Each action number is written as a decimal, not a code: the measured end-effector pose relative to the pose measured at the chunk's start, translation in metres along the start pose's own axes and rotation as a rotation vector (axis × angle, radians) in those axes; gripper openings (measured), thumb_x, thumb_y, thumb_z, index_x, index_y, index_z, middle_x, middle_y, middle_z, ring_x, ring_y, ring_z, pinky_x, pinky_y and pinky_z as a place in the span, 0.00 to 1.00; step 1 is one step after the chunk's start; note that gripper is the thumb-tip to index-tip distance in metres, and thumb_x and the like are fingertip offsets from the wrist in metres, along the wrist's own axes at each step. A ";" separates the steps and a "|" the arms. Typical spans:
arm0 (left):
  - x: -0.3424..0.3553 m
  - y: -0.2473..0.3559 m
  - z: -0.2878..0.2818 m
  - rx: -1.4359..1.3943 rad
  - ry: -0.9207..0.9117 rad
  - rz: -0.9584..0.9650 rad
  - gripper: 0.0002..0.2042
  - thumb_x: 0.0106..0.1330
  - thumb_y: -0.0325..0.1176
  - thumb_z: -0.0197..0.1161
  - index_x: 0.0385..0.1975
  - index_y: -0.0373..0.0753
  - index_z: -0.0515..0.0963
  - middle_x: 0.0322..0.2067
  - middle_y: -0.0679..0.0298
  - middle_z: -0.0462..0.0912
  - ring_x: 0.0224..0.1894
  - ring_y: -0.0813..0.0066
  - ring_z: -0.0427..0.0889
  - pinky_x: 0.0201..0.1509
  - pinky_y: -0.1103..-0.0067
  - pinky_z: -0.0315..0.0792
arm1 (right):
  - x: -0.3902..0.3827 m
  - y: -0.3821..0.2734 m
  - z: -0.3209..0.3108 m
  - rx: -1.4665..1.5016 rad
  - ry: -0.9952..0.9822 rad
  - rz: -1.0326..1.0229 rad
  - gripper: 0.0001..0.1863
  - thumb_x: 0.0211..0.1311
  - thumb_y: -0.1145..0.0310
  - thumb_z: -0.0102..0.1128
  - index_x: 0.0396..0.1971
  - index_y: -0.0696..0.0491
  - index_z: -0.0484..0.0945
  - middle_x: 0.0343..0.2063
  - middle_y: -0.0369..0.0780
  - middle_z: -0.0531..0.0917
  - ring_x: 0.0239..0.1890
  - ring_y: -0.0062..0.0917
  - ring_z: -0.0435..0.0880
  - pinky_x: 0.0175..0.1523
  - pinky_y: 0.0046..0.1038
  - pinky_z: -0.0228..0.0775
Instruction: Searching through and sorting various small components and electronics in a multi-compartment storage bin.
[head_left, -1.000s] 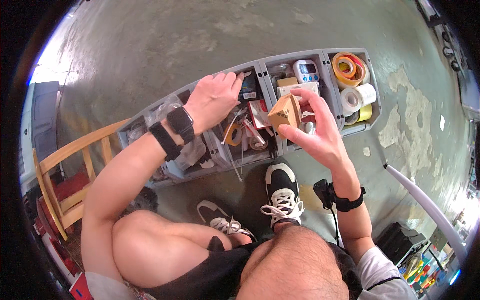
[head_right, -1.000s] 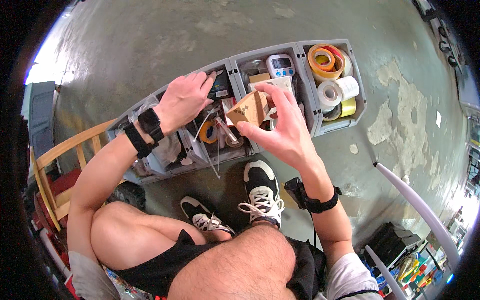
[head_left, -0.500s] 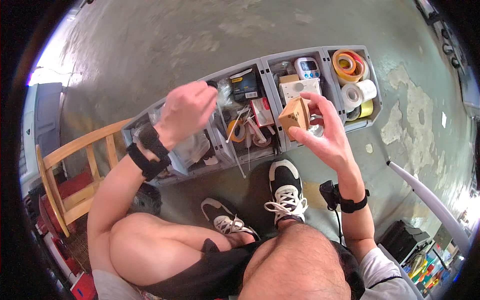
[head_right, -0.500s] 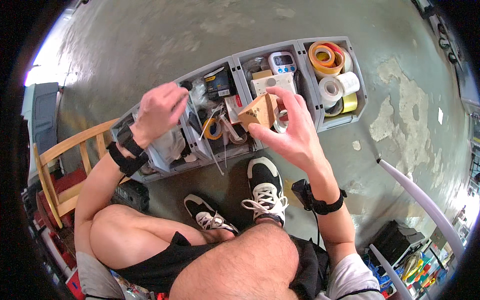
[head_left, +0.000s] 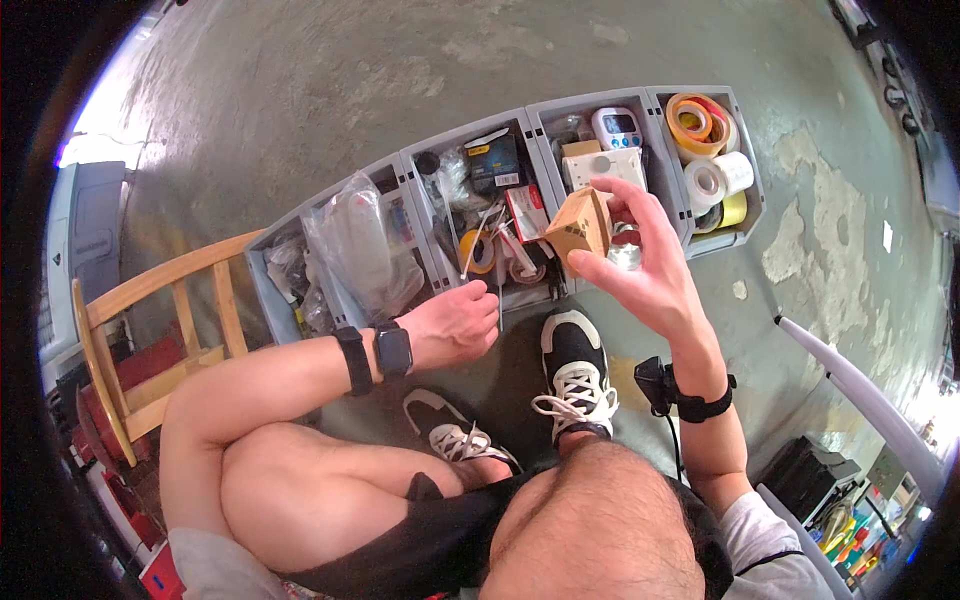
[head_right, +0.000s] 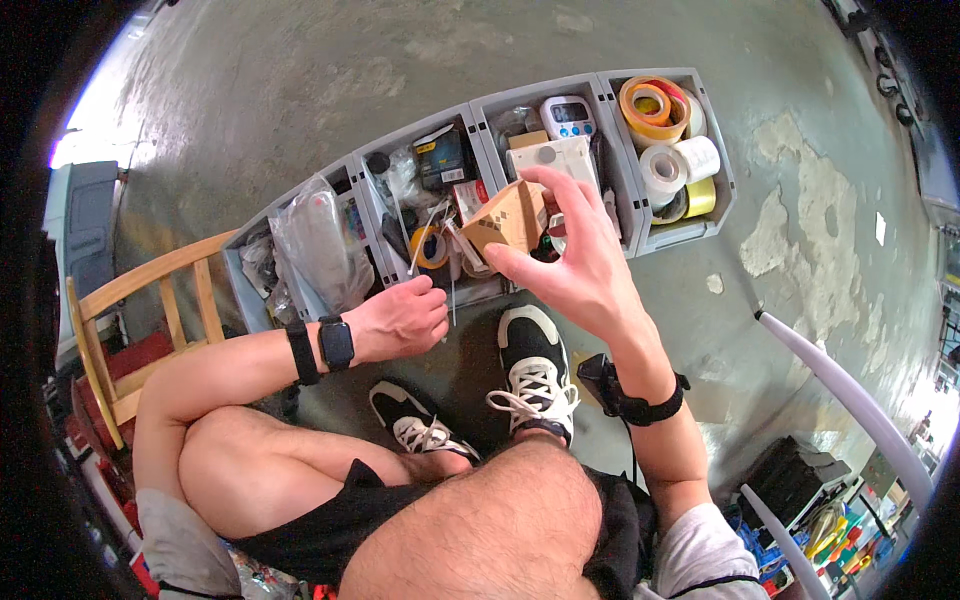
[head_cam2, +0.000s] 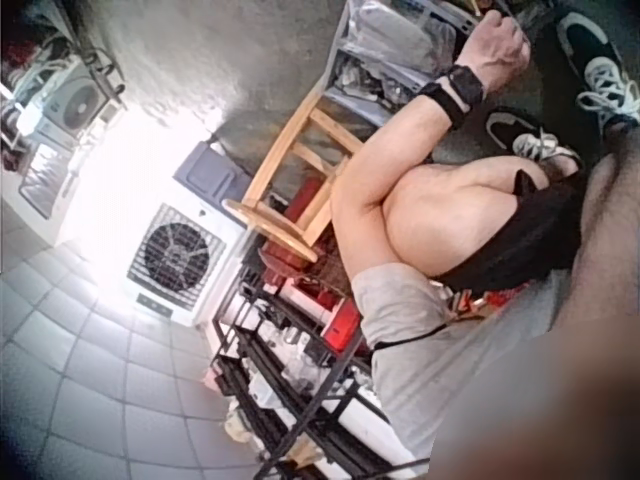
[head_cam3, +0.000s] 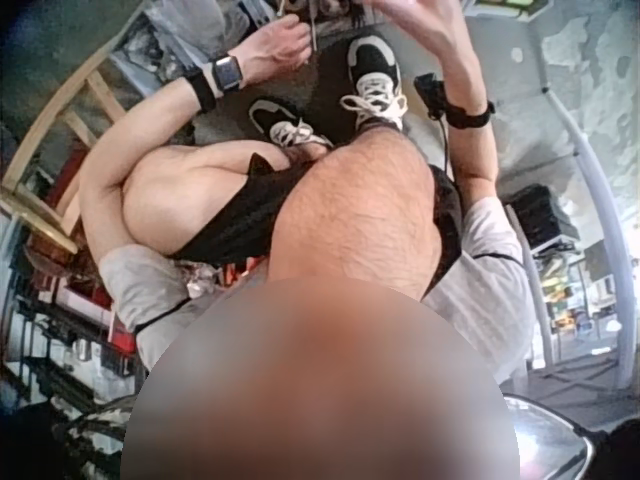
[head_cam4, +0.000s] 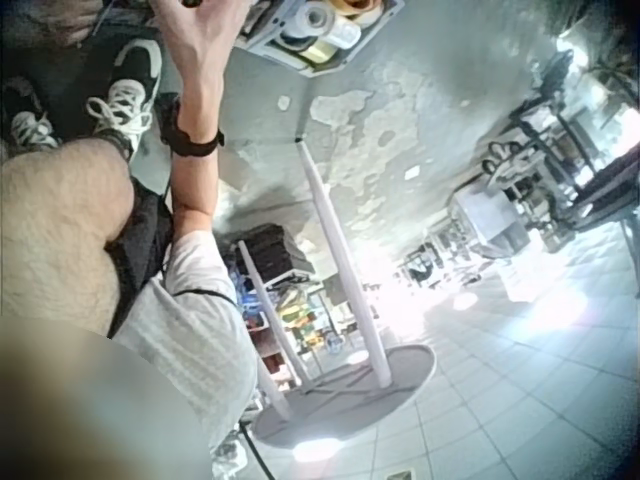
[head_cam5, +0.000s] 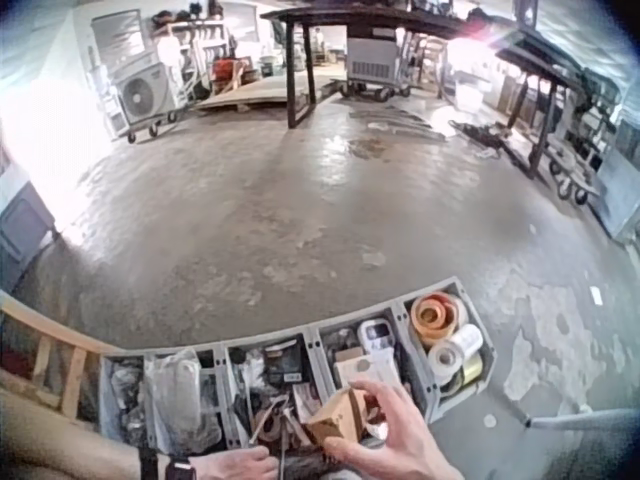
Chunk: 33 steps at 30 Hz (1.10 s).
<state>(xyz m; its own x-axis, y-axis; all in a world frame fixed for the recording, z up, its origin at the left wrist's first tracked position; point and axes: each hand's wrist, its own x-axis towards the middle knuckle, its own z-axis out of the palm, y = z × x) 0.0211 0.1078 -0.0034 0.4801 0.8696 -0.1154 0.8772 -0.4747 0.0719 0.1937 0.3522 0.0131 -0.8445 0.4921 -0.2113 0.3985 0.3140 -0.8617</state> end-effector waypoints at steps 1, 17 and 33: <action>-0.005 -0.004 -0.004 0.001 -0.007 0.004 0.04 0.58 0.34 0.64 0.24 0.44 0.81 0.28 0.70 0.78 0.39 0.71 0.77 0.46 0.75 0.69 | 0.000 0.001 -0.001 0.011 0.002 0.003 0.15 0.68 0.70 0.62 0.53 0.54 0.80 0.50 0.40 0.77 0.52 0.30 0.72 0.56 0.34 0.64; -0.016 -0.025 -0.036 -0.048 0.167 -0.021 0.05 0.55 0.32 0.64 0.29 0.41 0.79 0.31 0.69 0.75 0.39 0.73 0.77 0.44 0.76 0.71 | 0.003 0.007 -0.004 0.091 -0.001 0.032 0.14 0.69 0.69 0.62 0.53 0.54 0.80 0.48 0.39 0.78 0.51 0.28 0.73 0.54 0.33 0.65; -0.023 -0.013 -0.064 -0.111 0.288 0.204 0.09 0.46 0.33 0.64 0.26 0.38 0.82 0.31 0.69 0.76 0.30 0.78 0.75 0.30 0.78 0.66 | 0.006 0.003 0.001 0.157 -0.006 0.024 0.13 0.70 0.69 0.61 0.52 0.54 0.80 0.46 0.39 0.78 0.49 0.27 0.73 0.53 0.32 0.65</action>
<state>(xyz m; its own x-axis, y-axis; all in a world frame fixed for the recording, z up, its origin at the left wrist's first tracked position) -0.0021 0.1025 0.0618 0.6089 0.7689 0.1951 0.7500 -0.6381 0.1738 0.1894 0.3555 0.0085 -0.8376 0.4931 -0.2352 0.3586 0.1714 -0.9176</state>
